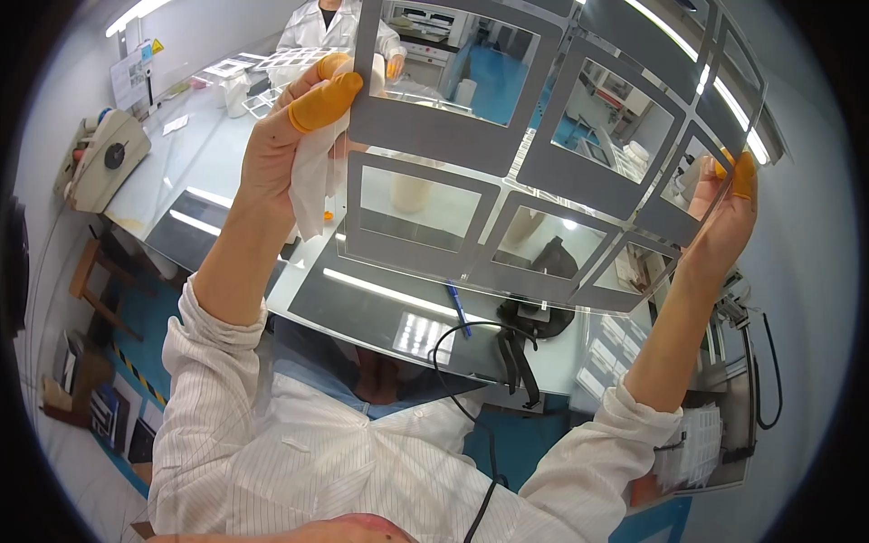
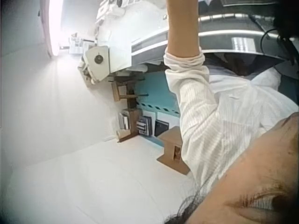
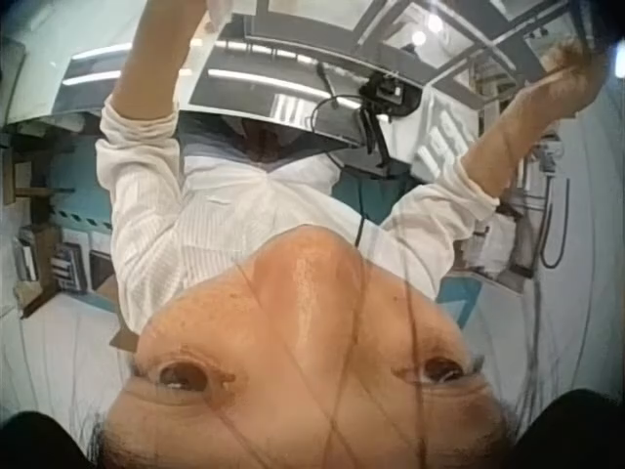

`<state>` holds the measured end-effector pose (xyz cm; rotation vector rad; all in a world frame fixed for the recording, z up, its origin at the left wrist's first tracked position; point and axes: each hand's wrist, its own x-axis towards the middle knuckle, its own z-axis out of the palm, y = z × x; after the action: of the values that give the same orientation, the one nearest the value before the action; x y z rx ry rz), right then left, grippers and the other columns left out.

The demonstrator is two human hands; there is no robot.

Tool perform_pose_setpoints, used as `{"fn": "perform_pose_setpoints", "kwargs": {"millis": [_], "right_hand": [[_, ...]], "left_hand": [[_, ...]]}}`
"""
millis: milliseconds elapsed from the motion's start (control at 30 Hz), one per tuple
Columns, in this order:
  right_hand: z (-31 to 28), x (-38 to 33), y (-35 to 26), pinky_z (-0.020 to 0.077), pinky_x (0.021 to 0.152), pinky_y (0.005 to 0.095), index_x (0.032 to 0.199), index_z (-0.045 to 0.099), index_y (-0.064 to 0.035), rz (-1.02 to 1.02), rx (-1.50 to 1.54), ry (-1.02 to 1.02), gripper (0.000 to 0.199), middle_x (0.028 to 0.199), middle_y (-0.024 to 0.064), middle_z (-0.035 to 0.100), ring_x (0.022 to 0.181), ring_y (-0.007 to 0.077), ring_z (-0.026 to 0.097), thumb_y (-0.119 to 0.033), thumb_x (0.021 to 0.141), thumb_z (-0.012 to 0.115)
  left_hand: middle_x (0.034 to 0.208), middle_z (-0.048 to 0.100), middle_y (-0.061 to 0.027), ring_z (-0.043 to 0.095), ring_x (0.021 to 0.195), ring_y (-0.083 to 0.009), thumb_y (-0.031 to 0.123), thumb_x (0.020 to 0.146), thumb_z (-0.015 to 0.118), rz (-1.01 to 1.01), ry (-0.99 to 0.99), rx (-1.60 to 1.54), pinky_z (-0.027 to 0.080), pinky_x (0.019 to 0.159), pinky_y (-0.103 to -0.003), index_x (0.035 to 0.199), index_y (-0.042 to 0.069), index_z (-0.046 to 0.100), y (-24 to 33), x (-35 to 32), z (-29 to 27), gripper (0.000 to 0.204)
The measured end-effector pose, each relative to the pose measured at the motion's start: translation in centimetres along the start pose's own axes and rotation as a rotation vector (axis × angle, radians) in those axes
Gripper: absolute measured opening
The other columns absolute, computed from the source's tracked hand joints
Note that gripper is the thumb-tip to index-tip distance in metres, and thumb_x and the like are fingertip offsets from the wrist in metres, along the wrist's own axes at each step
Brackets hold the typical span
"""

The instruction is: The recorder is cleaning a large metal grid frame using a white cloth while wearing finger cots.

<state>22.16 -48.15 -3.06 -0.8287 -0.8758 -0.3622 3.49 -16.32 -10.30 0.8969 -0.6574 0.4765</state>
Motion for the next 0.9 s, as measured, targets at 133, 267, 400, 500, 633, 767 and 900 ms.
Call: {"fn": "perform_pose_setpoints", "kwargs": {"millis": [133, 267, 400, 500, 633, 767, 900], "right_hand": [[-1.0, 0.1, -0.3, 0.0421, 0.068, 0.0225, 0.090, 0.061, 0.0025, -0.032, 0.019, -0.098, 0.019, 0.077, 0.0108, 0.057, 0.068, 0.0166, 0.049, -0.013, 0.090, 0.048], [-1.2, 0.1, 0.3, 0.0394, 0.072, 0.0252, 0.094, 0.056, 0.0032, -0.049, 0.008, -0.121, 0.018, 0.078, 0.0094, 0.051, 0.072, 0.0162, 0.044, -0.005, 0.088, 0.040], [-0.9, -0.1, -0.9, 0.0418, 0.067, 0.0237, 0.086, 0.061, 0.0015, -0.075, 0.001, -0.112, 0.019, 0.076, 0.0105, 0.056, 0.068, 0.0165, 0.048, -0.012, 0.089, 0.048], [-1.3, 0.0, -0.7, 0.0416, 0.066, 0.0242, 0.086, 0.061, 0.0013, -0.039, 0.019, -0.120, 0.019, 0.076, 0.0104, 0.056, 0.068, 0.0166, 0.048, -0.014, 0.089, 0.049], [-1.1, -0.3, 0.0, 0.0413, 0.066, 0.0247, 0.086, 0.061, 0.0020, -0.050, 0.028, -0.070, 0.016, 0.076, 0.0107, 0.056, 0.067, 0.0165, 0.048, -0.010, 0.086, 0.051], [-1.5, -0.2, 0.2, 0.0402, 0.066, 0.0254, 0.087, 0.061, 0.0027, -0.051, 0.045, -0.069, 0.014, 0.076, 0.0111, 0.057, 0.067, 0.0167, 0.049, -0.008, 0.084, 0.052], [-1.8, -0.3, 0.2, 0.0395, 0.067, 0.0258, 0.087, 0.061, 0.0025, -0.051, 0.016, -0.110, 0.016, 0.077, 0.0112, 0.057, 0.068, 0.0169, 0.049, -0.009, 0.085, 0.050]], "left_hand": [[0.070, 0.054, -0.0023, 0.047, 0.053, -0.0070, 0.009, 0.076, 0.065, -0.006, 0.023, 0.028, 0.037, 0.048, -0.017, 0.093, 0.004, 0.057, -0.2, -0.1, 0.4, 0.019], [0.068, 0.052, -0.0007, 0.045, 0.052, -0.0060, 0.010, 0.075, 0.067, 0.016, 0.061, 0.089, 0.034, 0.046, -0.017, 0.090, 0.005, 0.057, -0.2, -0.3, 0.1, 0.019], [0.069, 0.054, -0.0008, 0.048, 0.054, -0.0054, 0.011, 0.074, 0.069, 0.024, 0.020, 0.105, 0.037, 0.047, -0.017, 0.093, 0.004, 0.058, -0.5, -0.1, 0.3, 0.024], [0.075, 0.058, -0.0022, 0.054, 0.060, -0.0058, 0.016, 0.076, 0.067, 0.009, 0.024, 0.197, 0.043, 0.052, -0.017, 0.101, 0.003, 0.058, -0.3, -0.1, 0.8, 0.029], [0.084, 0.060, -0.0038, 0.059, 0.070, -0.0077, 0.018, 0.081, 0.061, 0.029, 0.004, 0.163, 0.048, 0.059, -0.017, 0.109, 0.002, 0.056, 0.1, -0.5, 1.5, 0.033], [0.085, 0.060, -0.0040, 0.059, 0.070, -0.0073, 0.013, 0.081, 0.060, 0.049, -0.008, 0.113, 0.048, 0.059, -0.017, 0.108, 0.003, 0.056, 0.3, -0.4, 1.4, 0.029], [0.080, 0.058, -0.0030, 0.056, 0.065, -0.0062, 0.010, 0.079, 0.062, 0.102, -0.032, 0.028, 0.047, 0.057, -0.017, 0.104, 0.003, 0.056, 0.3, -0.2, 0.7, 0.026]]}}
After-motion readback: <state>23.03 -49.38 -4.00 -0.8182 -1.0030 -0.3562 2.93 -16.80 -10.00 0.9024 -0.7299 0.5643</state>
